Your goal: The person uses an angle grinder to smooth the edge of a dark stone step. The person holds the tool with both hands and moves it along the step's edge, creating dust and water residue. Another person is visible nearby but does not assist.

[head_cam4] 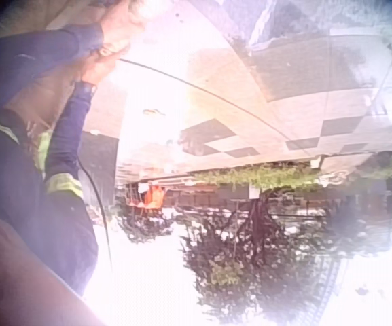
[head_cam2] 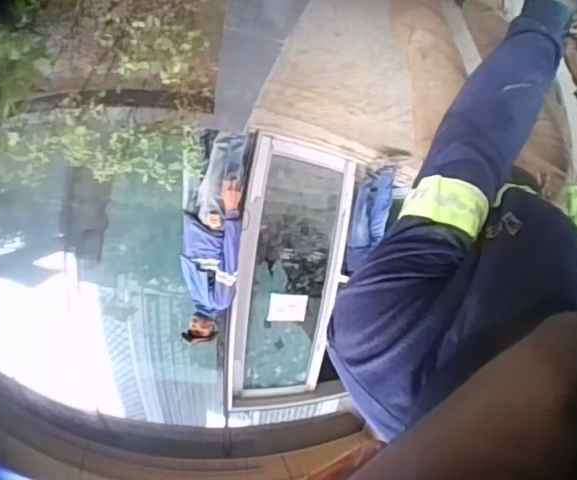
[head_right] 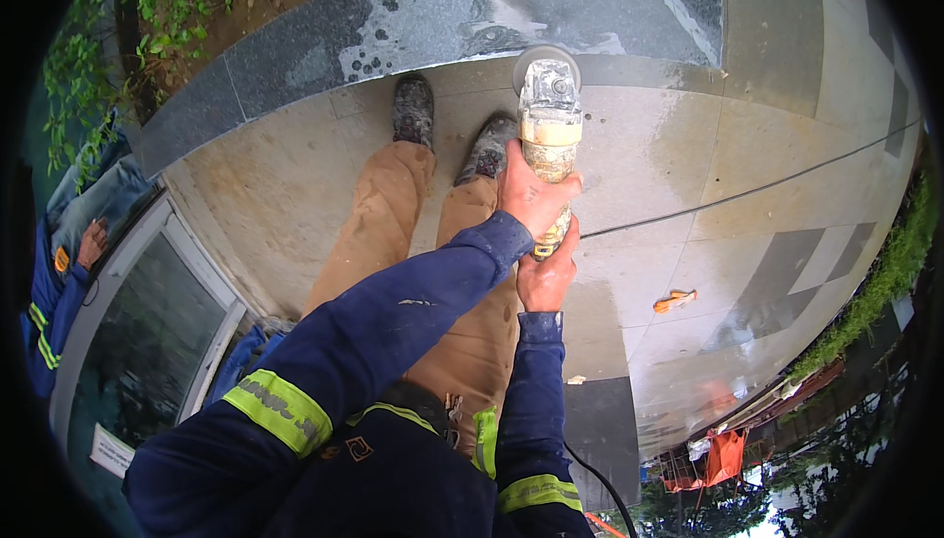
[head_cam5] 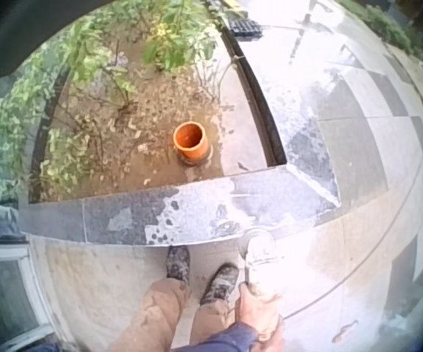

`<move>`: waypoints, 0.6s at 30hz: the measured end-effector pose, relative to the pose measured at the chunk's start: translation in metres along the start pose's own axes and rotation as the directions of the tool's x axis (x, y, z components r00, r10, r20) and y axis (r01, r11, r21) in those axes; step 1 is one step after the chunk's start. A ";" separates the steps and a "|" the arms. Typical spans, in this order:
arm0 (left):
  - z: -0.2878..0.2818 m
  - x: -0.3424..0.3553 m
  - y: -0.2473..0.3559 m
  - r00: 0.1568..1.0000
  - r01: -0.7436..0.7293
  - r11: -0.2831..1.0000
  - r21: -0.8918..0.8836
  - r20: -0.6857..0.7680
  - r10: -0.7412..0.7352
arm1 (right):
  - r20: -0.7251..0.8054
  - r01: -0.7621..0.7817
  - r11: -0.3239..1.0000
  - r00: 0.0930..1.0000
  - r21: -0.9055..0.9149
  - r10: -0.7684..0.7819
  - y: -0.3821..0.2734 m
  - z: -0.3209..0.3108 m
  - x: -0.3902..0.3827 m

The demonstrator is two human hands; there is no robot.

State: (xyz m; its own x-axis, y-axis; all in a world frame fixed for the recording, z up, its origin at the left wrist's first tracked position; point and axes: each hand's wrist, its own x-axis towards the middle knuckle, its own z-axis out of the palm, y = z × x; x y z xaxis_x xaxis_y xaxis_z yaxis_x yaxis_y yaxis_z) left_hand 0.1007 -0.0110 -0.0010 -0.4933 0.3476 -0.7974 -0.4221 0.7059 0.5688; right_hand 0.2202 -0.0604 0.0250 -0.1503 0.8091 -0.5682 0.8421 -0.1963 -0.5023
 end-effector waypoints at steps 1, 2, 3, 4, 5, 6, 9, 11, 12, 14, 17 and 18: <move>0.001 -0.001 0.000 1.000 0.003 1.000 -0.015 -0.001 -0.003 | -0.009 -0.007 1.000 1.000 -0.005 0.007 -0.001 -0.002 0.000; 0.000 -0.002 -0.001 1.000 0.005 1.000 -0.030 -0.002 -0.005 | -0.004 -0.009 1.000 1.000 -0.027 0.009 -0.001 -0.003 -0.001; 0.000 -0.004 -0.001 1.000 0.007 0.999 -0.045 -0.004 -0.008 | 0.002 -0.011 0.999 1.000 -0.048 0.011 -0.001 -0.003 -0.003; -0.002 -0.005 -0.003 1.000 0.006 0.999 -0.042 -0.028 -0.007 | 0.007 -0.015 0.997 1.000 -0.070 0.016 0.000 -0.002 -0.005; -0.006 -0.005 -0.006 0.999 0.004 0.999 -0.038 -0.052 -0.006 | 0.027 -0.011 0.998 1.000 -0.066 0.013 0.000 0.000 -0.006; -0.009 -0.006 -0.010 0.997 0.002 0.999 -0.034 -0.078 -0.005 | 0.048 -0.007 0.998 0.999 -0.061 0.010 0.000 0.002 -0.007; -0.022 -0.007 -0.020 0.994 0.007 0.997 -0.083 -0.107 -0.015 | 0.092 0.015 1.000 0.996 -0.014 -0.013 0.002 0.010 -0.013; -0.026 -0.008 -0.022 0.991 0.015 0.996 -0.093 -0.128 -0.027 | 0.106 0.048 0.999 0.993 -0.003 -0.047 0.000 0.013 -0.015; -0.027 -0.009 -0.022 0.991 0.021 0.995 -0.102 -0.130 -0.034 | 0.111 0.043 0.999 0.993 0.026 -0.046 -0.001 0.012 -0.015; -0.027 -0.008 -0.020 0.991 0.013 0.995 -0.096 -0.129 -0.025 | 0.113 0.021 0.999 0.993 0.030 -0.024 0.000 0.012 -0.012; -0.019 -0.005 -0.012 0.995 0.003 0.999 -0.053 -0.101 -0.008 | 0.085 -0.019 0.998 0.996 0.060 0.014 0.000 0.009 -0.007; -0.015 -0.005 -0.008 0.996 0.019 0.999 -0.042 -0.084 -0.023 | 0.071 -0.033 0.997 0.997 0.074 0.028 0.000 0.008 -0.005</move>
State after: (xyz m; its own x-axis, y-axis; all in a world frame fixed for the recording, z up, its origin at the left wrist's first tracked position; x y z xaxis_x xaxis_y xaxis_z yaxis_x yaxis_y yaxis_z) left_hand 0.0951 -0.0281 0.0013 -0.5458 0.2780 -0.7904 -0.4634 0.6858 0.5612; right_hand 0.2167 -0.0690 0.0230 -0.1635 0.7618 -0.6269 0.8057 -0.2636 -0.5305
